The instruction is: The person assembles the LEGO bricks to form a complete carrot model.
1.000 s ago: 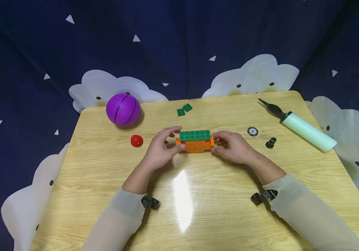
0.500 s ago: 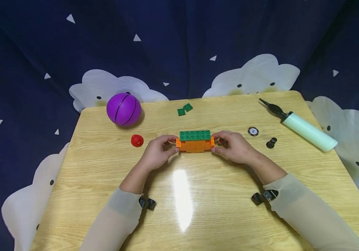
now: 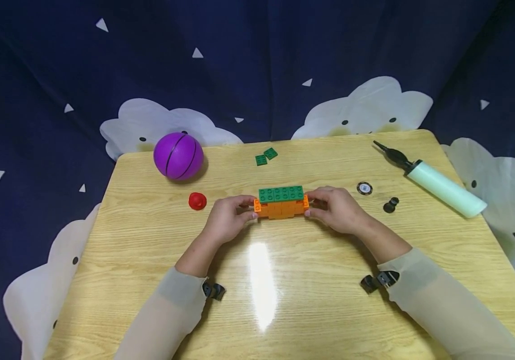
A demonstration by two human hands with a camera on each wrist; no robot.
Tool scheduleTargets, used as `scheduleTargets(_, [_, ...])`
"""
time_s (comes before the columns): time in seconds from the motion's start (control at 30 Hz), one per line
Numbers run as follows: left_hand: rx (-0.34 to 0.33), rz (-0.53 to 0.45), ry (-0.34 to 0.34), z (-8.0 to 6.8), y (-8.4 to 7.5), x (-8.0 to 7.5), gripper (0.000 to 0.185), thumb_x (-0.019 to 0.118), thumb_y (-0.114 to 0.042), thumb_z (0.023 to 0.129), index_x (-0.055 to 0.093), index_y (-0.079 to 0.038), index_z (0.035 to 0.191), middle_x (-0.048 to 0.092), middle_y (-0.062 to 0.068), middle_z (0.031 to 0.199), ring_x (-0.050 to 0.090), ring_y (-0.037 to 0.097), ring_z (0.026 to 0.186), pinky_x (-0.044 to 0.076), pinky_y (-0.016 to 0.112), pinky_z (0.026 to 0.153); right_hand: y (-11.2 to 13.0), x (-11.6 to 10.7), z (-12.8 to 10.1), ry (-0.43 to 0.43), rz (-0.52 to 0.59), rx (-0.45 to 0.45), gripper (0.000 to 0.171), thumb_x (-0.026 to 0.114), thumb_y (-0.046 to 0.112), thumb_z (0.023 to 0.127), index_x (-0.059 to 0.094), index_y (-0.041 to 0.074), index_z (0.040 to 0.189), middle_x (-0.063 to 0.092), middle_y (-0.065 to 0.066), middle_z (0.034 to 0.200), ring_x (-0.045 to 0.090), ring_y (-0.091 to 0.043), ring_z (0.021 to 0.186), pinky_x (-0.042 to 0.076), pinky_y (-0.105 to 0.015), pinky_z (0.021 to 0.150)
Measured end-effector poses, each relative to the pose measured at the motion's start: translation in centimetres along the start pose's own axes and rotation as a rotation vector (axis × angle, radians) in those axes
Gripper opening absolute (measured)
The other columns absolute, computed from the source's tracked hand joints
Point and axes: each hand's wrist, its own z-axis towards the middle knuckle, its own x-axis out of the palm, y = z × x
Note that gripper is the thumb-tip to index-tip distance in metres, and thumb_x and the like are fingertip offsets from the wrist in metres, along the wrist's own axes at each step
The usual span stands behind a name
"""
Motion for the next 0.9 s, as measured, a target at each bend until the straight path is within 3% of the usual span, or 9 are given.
scheduleTargets(0.23, [0.017,0.033,-0.013,0.0,0.2,-0.1,0.037,0.083,-0.019,0.091,0.075,-0.011,0.125,0.075,0.007,0.113,0.070,0.023,0.102,0.057,0.042,0.089,0.3,0.3,0.2,0.000,-0.018,0.002,0.049,0.082,0.022,0.092,0.068,0.001,0.133,0.070,-0.013,0.125,0.065,-0.032,0.116,0.053,-0.049,0.098])
scheduleTargets(0.67, [0.016,0.056,0.019,-0.3,0.7,-0.7,0.037,0.079,-0.023,0.094,0.070,-0.012,0.128,0.072,0.004,0.119,0.063,0.026,0.109,0.050,0.045,0.097,0.1,-0.2,1.4,0.094,0.046,0.046,0.049,0.083,0.021,0.091,0.067,0.006,0.135,0.070,-0.011,0.125,0.067,-0.026,0.104,0.056,-0.044,0.090])
scheduleTargets(0.9, [0.026,0.047,0.004,-0.3,0.8,-0.7,0.032,0.077,-0.024,0.096,0.070,-0.014,0.125,0.071,0.002,0.119,0.062,0.023,0.106,0.049,0.043,0.096,-0.6,-0.8,2.5,0.130,0.024,0.041,0.046,0.078,0.009,0.093,0.066,0.008,0.137,0.068,-0.011,0.130,0.066,-0.027,0.109,0.055,-0.046,0.094])
